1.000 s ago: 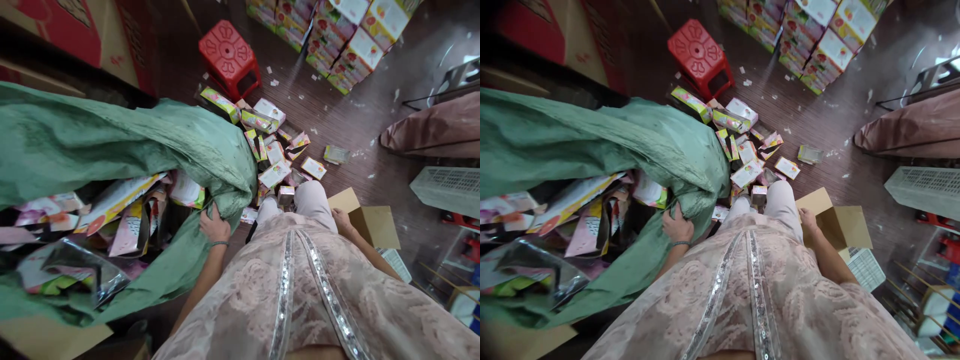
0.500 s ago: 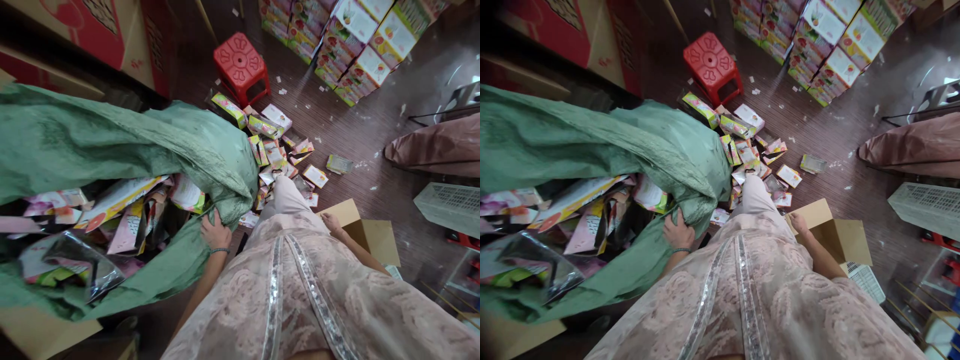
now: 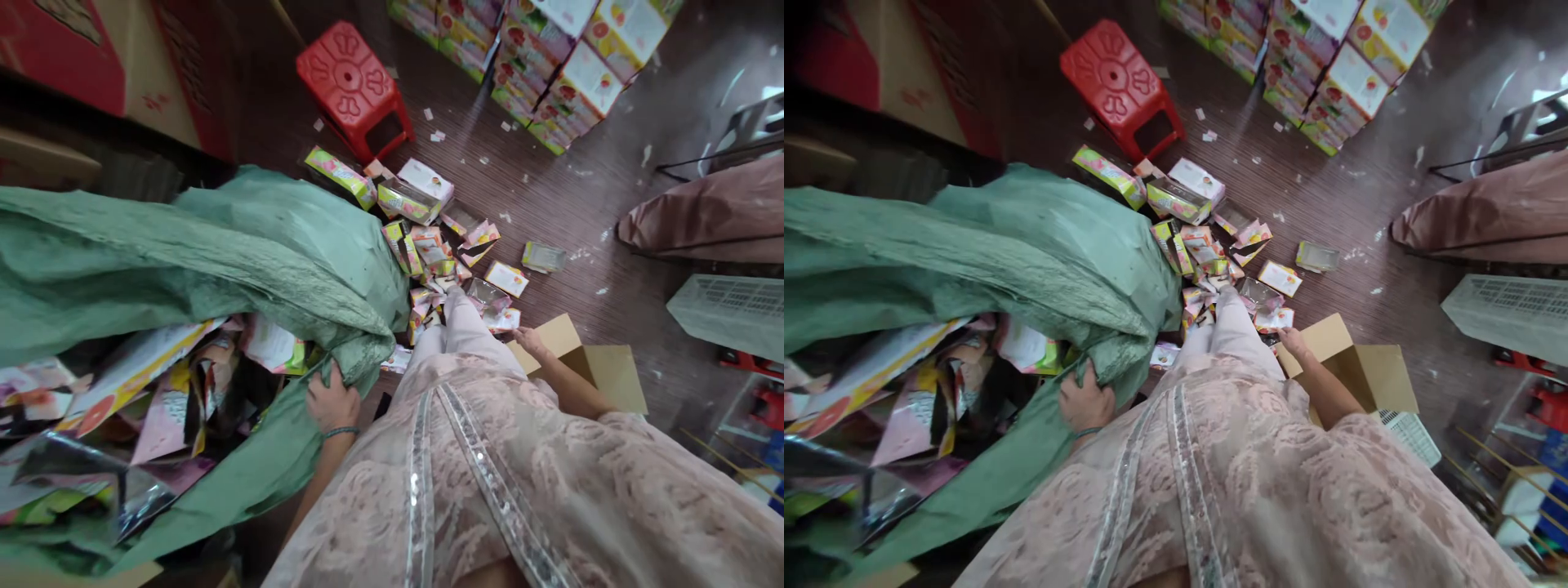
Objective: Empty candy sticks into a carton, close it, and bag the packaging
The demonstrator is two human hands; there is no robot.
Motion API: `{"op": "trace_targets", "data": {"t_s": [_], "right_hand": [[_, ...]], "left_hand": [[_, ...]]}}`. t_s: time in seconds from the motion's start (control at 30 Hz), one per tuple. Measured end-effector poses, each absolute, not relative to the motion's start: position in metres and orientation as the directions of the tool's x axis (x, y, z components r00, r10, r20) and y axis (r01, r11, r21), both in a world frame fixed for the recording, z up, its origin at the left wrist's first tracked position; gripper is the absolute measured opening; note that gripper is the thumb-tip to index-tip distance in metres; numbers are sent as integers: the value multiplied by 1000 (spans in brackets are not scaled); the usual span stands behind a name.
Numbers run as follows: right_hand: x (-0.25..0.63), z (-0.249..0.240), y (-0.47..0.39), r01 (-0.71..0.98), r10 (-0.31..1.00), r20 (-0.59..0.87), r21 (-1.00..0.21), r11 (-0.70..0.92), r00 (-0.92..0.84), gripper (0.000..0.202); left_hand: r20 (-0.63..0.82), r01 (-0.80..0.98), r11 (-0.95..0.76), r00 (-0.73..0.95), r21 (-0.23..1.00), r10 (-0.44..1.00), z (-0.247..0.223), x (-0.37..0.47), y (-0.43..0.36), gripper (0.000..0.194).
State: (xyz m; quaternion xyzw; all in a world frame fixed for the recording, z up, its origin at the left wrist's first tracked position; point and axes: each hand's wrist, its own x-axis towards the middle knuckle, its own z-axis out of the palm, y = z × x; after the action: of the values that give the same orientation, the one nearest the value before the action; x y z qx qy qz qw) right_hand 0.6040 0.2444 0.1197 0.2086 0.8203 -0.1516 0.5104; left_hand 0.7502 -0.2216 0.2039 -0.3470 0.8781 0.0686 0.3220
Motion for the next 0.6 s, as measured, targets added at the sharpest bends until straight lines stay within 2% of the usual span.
{"op": "trace_targets", "data": {"t_s": [0.33, 0.6], "right_hand": [[747, 149, 264, 695, 279, -916, 1, 719, -288, 38], [807, 155, 291, 776, 289, -917, -34, 630, -275, 36]], "left_hand": [[-611, -576, 805, -590, -141, -529, 208, 754, -220, 73], [-646, -490, 832, -552, -260, -527, 210, 749, -212, 74]]}}
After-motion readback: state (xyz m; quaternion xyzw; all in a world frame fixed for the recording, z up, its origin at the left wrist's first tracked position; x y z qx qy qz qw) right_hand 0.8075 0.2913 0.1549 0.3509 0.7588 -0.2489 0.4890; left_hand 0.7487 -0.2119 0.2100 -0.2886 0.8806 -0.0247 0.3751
